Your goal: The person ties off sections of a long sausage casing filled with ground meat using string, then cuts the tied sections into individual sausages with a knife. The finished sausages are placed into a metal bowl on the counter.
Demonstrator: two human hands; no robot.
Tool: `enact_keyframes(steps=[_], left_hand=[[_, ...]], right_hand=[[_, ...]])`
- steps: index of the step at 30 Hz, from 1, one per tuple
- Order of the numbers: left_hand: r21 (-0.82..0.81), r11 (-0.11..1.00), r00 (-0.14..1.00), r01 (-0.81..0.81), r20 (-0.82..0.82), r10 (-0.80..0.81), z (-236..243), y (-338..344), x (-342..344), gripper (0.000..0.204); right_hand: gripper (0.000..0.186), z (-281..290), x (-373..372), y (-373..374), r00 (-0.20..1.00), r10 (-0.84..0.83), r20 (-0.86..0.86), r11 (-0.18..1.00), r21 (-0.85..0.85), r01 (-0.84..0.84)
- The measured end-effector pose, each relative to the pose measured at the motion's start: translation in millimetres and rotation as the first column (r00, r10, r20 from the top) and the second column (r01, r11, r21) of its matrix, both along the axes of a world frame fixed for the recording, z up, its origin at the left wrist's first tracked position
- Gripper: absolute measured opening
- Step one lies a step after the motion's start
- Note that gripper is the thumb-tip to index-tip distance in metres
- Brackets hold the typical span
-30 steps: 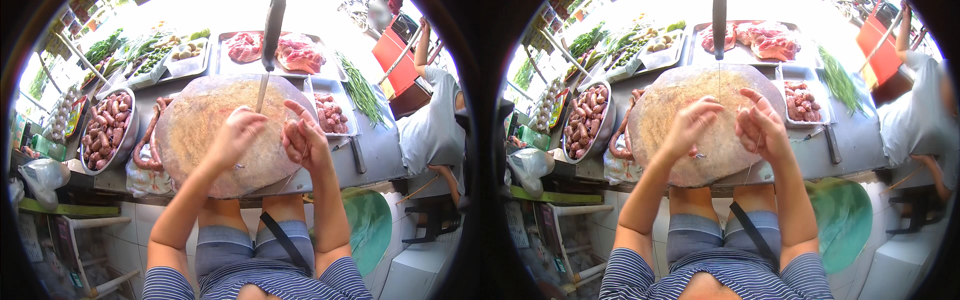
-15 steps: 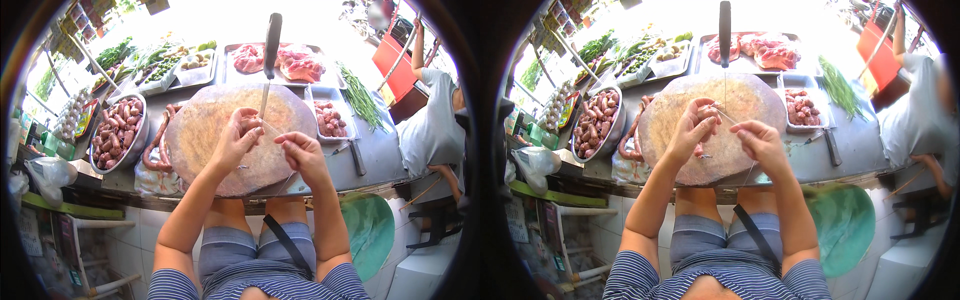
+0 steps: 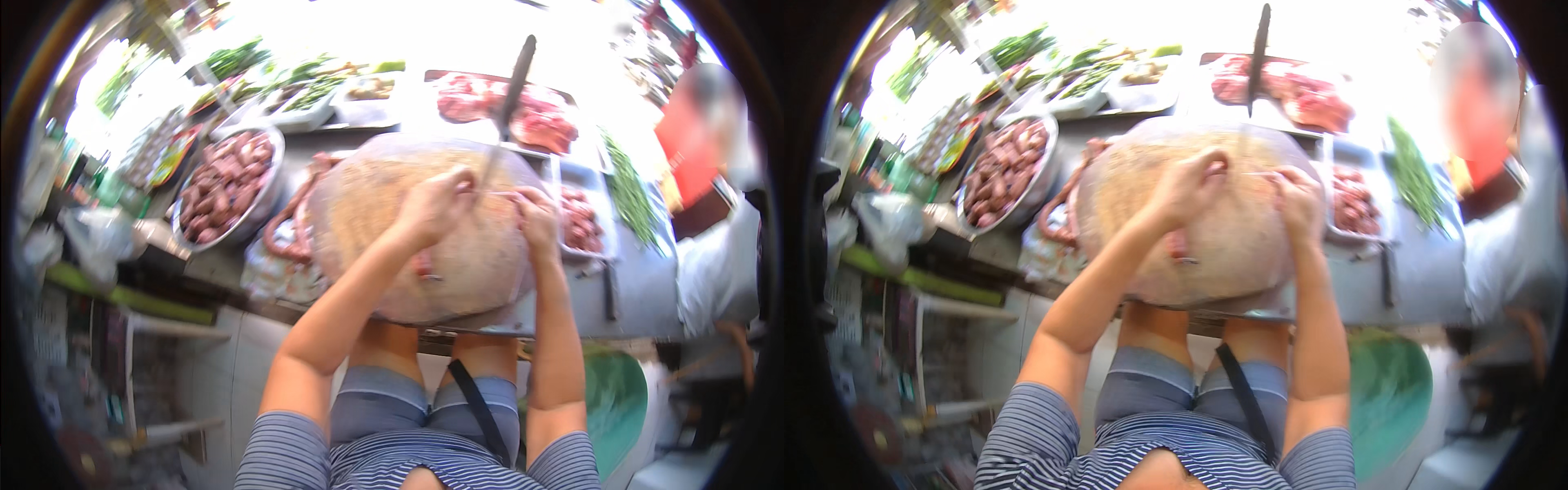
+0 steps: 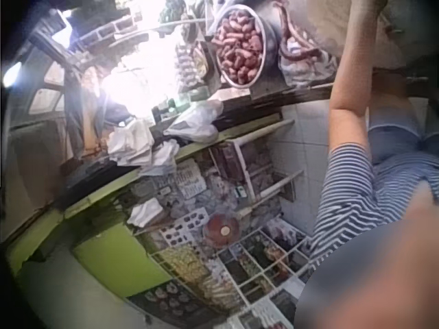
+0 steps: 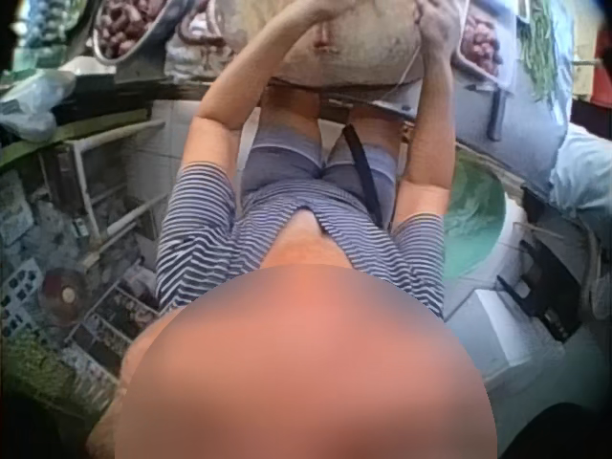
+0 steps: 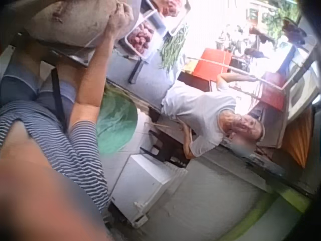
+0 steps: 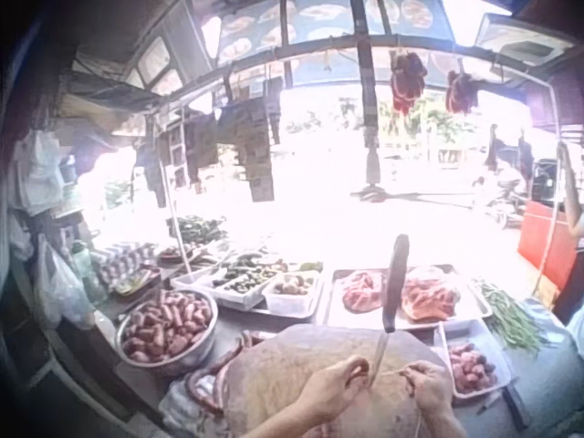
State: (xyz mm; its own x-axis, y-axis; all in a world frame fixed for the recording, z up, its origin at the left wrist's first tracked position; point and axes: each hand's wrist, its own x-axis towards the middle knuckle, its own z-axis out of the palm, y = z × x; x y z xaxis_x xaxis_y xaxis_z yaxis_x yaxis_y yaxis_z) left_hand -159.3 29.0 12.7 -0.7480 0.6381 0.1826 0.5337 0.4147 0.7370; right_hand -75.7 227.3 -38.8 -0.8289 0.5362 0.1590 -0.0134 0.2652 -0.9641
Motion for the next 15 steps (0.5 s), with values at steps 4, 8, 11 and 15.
enact_keyframes(steps=[4,8,11,15], left_hand=[[0.041,0.995,0.989,-0.089,-0.114,0.094,-8,-26,-14,0.022],[0.031,0.981,0.972,-0.192,-0.134,0.195,-17,-81,-51,0.021],[0.136,0.93,0.781,-0.34,-0.51,0.36,-14,-143,-95,0.015],[0.004,0.786,0.456,-0.618,-0.813,0.363,-11,-237,-147,0.042]], right_hand=[[0.013,-22,-1,2,0.997,0.011,-0.075,0.981,-0.193,-0.026],[0.014,-25,6,-1,0.994,0.019,-0.108,0.966,-0.254,-0.046],[0.014,-18,11,-7,0.997,-0.013,-0.078,0.999,-0.035,0.01],[0.014,-11,14,-12,0.987,-0.161,0.008,0.969,0.189,0.157]])
